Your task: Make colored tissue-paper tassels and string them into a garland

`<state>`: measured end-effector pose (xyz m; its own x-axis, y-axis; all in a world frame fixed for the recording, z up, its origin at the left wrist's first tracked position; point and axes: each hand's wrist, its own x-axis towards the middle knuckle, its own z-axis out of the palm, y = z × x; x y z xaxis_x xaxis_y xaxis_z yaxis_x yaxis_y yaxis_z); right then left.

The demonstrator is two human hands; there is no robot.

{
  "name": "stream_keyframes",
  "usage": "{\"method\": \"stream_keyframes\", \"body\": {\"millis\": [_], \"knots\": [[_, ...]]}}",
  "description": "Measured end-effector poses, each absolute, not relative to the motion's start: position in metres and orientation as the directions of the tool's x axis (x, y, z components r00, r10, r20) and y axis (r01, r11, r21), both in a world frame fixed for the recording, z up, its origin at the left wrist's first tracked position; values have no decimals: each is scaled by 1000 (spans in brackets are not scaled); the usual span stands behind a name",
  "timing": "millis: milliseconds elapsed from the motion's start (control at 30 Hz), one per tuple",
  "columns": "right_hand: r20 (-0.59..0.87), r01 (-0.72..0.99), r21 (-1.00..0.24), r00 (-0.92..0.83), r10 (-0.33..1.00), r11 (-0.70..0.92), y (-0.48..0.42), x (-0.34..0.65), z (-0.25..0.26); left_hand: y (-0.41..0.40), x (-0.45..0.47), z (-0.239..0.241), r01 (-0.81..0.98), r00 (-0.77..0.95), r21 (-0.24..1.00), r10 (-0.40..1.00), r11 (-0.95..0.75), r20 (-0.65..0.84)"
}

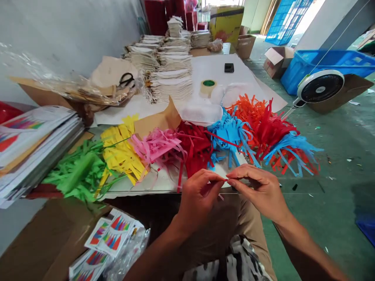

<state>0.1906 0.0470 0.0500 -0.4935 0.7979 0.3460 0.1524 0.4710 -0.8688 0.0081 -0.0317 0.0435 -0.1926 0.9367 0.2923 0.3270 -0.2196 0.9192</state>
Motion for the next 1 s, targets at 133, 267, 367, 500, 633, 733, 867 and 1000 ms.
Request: {"method": "stream_keyframes", "body": {"millis": [133, 267, 367, 500, 633, 733, 867, 1000], "knots": [[354, 169, -847, -528, 772, 504, 47, 190, 54, -33, 7, 44, 334, -187, 912, 932, -238, 311], [357, 192, -820, -566, 743, 540, 46, 192, 58, -33, 8, 46, 365, -157, 893, 928, -262, 337], [360, 227, -786, -589, 724, 575, 44, 194, 59, -35, 10, 45, 366, -135, 893, 934, -262, 330], [335, 262, -798, -555, 762, 542, 41, 196, 57, -38, 13, 42, 237, -201, 956, 954, -171, 221], [233, 258, -874, -521, 821, 412, 43, 198, 56, -38, 12, 39, 148, -202, 981, 967, -127, 156], [146, 219, -921, -570, 809, 321, 47, 200, 55, -37, 12, 38, 188, -185, 973, 968, -132, 167], [58, 203, -951, -629, 775, 235, 47, 202, 53, -35, 14, 37, 221, -162, 963, 967, -156, 194], [73, 148, -969, -585, 807, 196, 44, 203, 49, -34, 17, 33, 106, -184, 988, 974, -111, 129]]}}
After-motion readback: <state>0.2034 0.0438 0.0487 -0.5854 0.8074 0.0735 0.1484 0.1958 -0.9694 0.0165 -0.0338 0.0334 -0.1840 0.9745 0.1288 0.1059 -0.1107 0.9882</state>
